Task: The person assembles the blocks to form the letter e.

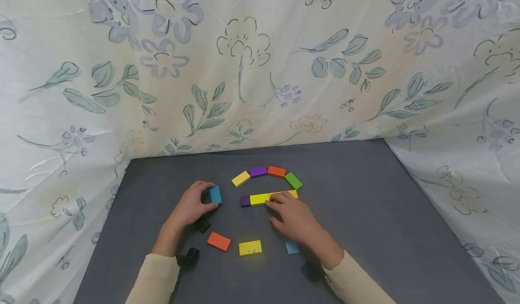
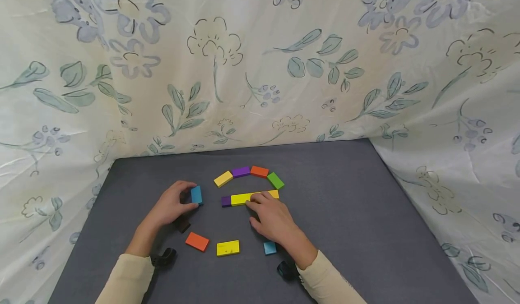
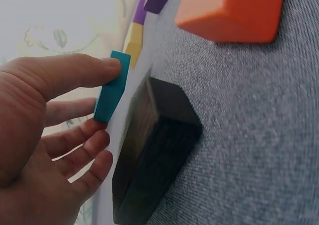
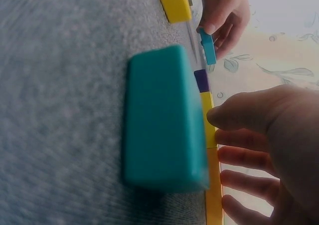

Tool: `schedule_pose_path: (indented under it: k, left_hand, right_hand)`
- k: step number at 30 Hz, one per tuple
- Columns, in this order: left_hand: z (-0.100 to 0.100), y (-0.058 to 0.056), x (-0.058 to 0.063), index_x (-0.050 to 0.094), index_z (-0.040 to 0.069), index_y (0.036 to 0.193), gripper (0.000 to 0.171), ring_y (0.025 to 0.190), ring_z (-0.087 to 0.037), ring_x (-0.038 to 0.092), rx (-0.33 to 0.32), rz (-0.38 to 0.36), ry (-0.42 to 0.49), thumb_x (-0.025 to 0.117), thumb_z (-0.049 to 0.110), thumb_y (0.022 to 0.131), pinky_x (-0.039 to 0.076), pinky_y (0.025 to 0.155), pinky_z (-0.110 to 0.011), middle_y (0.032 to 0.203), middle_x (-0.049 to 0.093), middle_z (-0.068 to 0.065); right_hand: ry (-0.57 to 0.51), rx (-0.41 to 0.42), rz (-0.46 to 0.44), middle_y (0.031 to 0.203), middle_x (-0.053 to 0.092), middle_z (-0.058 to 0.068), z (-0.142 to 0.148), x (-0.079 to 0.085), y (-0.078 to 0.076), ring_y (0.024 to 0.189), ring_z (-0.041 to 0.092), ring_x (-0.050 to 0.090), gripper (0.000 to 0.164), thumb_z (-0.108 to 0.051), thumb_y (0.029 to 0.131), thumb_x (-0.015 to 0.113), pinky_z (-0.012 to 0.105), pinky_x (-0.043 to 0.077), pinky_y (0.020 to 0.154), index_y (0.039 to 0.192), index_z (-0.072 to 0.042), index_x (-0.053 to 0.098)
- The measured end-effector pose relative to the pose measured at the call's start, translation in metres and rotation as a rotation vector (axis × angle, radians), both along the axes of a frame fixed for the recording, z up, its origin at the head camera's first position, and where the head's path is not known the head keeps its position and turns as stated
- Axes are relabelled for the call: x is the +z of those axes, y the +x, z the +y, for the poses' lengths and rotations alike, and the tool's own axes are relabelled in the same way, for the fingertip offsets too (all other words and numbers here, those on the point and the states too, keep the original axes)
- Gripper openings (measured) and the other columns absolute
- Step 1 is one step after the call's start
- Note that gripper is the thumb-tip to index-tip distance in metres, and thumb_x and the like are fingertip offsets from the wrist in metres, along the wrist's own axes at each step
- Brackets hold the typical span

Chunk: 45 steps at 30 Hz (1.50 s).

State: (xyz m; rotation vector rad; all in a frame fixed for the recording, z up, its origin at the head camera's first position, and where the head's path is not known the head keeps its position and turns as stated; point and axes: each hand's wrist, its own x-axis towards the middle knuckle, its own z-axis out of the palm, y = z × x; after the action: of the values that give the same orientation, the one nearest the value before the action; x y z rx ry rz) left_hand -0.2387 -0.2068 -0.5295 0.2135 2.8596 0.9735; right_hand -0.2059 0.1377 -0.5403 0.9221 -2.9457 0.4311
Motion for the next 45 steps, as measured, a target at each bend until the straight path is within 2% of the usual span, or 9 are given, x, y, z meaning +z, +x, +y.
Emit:
schedule_pose_path:
  k: [10, 24, 36, 45]
  left_hand:
    - [0.013, -0.002, 0.000, 0.062, 0.002, 0.147, 0.062, 0.132, -0.041, 0.056, -0.016, 0.005, -0.022, 0.088, 0.019, 0.093, 0.046, 0.112, -0.062, 0.148, 0.056, -0.022]
    - [0.031, -0.006, 0.007, 0.064, 0.005, 0.146, 0.062, 0.133, -0.040, 0.056, -0.045, 0.004, -0.009, 0.089, 0.021, 0.092, 0.046, 0.113, -0.062, 0.148, 0.057, -0.020]
    - [0.043, -0.008, 0.000, 0.065, 0.007, 0.145, 0.061, 0.133, -0.038, 0.057, -0.054, -0.005, 0.006, 0.090, 0.020, 0.092, 0.046, 0.114, -0.060, 0.147, 0.057, -0.018]
    - [0.047, -0.007, -0.002, 0.065, 0.008, 0.147, 0.061, 0.135, -0.037, 0.055, -0.047, -0.042, 0.013, 0.090, 0.022, 0.092, 0.043, 0.116, -0.060, 0.149, 0.057, -0.016]
  right_hand:
    - [0.006, 0.004, 0.000, 0.145, 0.064, 0.001, 0.001, -0.003, 0.000, 0.134, 0.022, 0.054, 0.048, -0.032, 0.099, 0.081, 0.043, 0.059, 0.099, 0.144, -0.018, 0.073]
    - [-0.004, 0.005, -0.011, 0.145, 0.063, 0.001, 0.003, -0.003, 0.002, 0.136, 0.022, 0.053, 0.049, -0.032, 0.099, 0.080, 0.044, 0.058, 0.101, 0.145, -0.017, 0.072]
    - [-0.007, 0.006, -0.003, 0.145, 0.064, 0.001, 0.004, -0.003, 0.004, 0.135, 0.023, 0.054, 0.048, -0.031, 0.099, 0.080, 0.044, 0.058, 0.100, 0.144, -0.017, 0.073]
    - [-0.009, 0.011, 0.002, 0.144, 0.064, 0.001, 0.004, -0.004, 0.004, 0.134, 0.022, 0.054, 0.047, -0.031, 0.099, 0.080, 0.044, 0.059, 0.099, 0.144, -0.017, 0.073]
